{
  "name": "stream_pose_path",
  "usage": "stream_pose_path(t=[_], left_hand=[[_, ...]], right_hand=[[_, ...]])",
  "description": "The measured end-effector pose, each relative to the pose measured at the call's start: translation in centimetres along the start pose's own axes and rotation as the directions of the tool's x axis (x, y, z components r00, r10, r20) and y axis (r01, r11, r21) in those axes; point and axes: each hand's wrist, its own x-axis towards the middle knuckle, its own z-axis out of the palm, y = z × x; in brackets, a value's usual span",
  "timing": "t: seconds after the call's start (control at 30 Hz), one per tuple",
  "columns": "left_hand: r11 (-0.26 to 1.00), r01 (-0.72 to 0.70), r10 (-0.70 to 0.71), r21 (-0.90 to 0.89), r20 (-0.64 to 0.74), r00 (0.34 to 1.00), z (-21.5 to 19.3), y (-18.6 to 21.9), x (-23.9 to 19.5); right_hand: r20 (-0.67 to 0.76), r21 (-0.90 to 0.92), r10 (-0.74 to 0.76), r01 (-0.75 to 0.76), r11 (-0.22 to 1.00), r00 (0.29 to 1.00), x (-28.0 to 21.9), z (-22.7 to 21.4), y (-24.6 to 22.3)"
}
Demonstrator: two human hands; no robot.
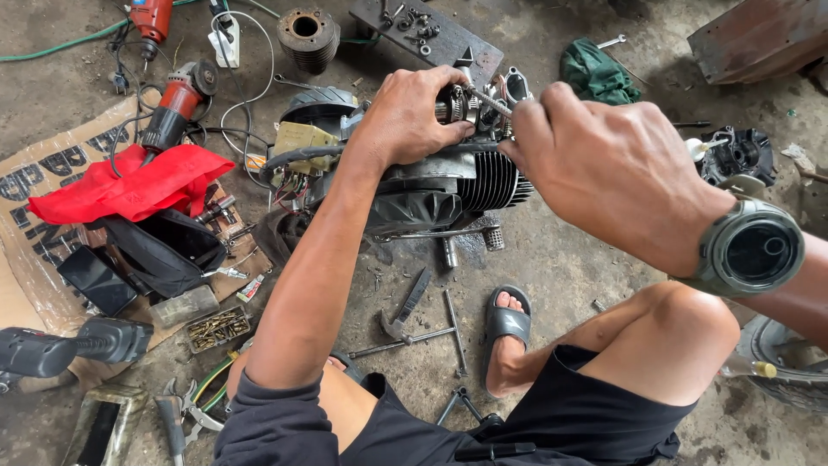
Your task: Cleaning a carburetor with a rag and installing it onto a motorcycle engine using a screwdriver.
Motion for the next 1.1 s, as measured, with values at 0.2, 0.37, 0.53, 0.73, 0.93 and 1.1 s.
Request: stream_pose_path(t=[0.2, 0.37, 0.53, 0.73, 0.93, 1.1], left_hand=[[1.0, 0.019, -0.019, -0.004, 0.008, 1.0, -0.2, 0.3, 0.0], [1.0, -0.002, 0.002, 0.028, -0.01, 1.0, 0.1, 0.0, 0.0], [1.0, -0.01, 0.011, 0.029, -0.014, 1.0, 0.1, -0.3, 0.2], [0.999, -0.025, 0.026, 0.026, -0.027, 0.999, 0.2, -0.6, 0.4], [1.0, 0.009, -0.008, 0.029, -0.021, 1.0, 0.2, -0.3, 0.2], [0.999, -0.006, 0.008, 0.04, -0.032, 0.999, 0.4, -0.2, 0.3]], right_hand=[[0.071, 0.016, -0.029, 0.028, 0.999, 0.997, 0.1, -1.4, -0.1], [0.162, 0.047, 0.082, -0.091, 0.995, 0.983, 0.4, -1.1, -0.3], [0.06, -0.159, -0.005, 0.014, 0.987, 0.998, -0.3, -0.4, 0.2], [0.149, -0.132, 0.07, -0.05, 0.99, 0.986, -0.1, -1.3, 1.0], [0.002, -0.326, -0.142, 0.135, 0.936, 0.99, -0.8, 0.0, 0.2], [0.218, 0.033, 0.098, -0.108, 0.994, 0.971, -0.1, -0.7, -0.2]])
